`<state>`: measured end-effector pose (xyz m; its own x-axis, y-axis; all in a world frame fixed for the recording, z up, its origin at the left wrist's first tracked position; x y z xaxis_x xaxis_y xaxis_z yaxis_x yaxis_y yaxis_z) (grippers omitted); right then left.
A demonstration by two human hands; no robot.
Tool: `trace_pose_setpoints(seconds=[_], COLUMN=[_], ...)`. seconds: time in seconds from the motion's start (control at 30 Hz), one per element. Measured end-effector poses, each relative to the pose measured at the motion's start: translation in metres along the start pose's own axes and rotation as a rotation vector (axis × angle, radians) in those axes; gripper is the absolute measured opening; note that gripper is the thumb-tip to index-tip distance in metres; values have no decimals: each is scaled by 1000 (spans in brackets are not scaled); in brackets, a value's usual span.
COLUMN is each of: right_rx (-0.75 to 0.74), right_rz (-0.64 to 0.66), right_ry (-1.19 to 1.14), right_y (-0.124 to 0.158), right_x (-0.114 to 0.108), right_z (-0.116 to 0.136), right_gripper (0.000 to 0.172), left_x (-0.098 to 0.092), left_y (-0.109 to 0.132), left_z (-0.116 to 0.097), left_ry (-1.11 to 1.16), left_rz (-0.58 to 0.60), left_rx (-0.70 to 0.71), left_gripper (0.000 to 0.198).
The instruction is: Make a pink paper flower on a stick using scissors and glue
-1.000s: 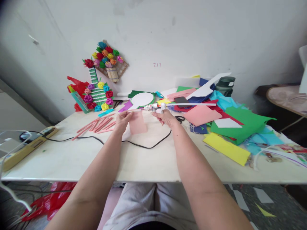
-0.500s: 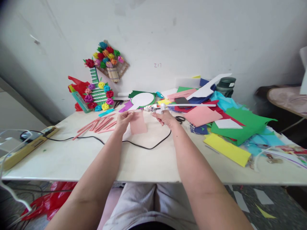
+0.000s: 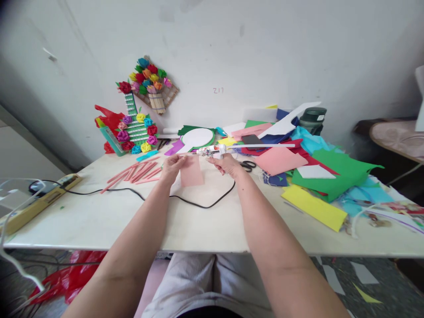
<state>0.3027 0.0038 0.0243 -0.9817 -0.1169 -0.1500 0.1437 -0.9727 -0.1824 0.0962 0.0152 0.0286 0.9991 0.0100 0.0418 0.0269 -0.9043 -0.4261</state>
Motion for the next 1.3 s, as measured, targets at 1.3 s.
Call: trace_pose_setpoints(seconds=[1.3], right_rx=[-2], right_rz=[14], right_ry=[32], right_y=[0], right_x=[7], right_z=[1], right_gripper=[38], left_x=[3], left_y=[1], left_z=[1], left_ry=[-72], left_rz=[-7], left_rx=[-56], left_gripper=[34])
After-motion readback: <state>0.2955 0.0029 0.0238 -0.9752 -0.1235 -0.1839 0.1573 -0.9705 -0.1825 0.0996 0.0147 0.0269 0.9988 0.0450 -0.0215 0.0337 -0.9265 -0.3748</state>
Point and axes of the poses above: each hand's wrist, its own y-axis away from the middle knuckle, its own x-axis out of the palm, z = x × y, the point moved 6 cm from there along -y, towards the middle knuckle, and after that the axes turned 2 degrees about -z, right-handed, at the moved point
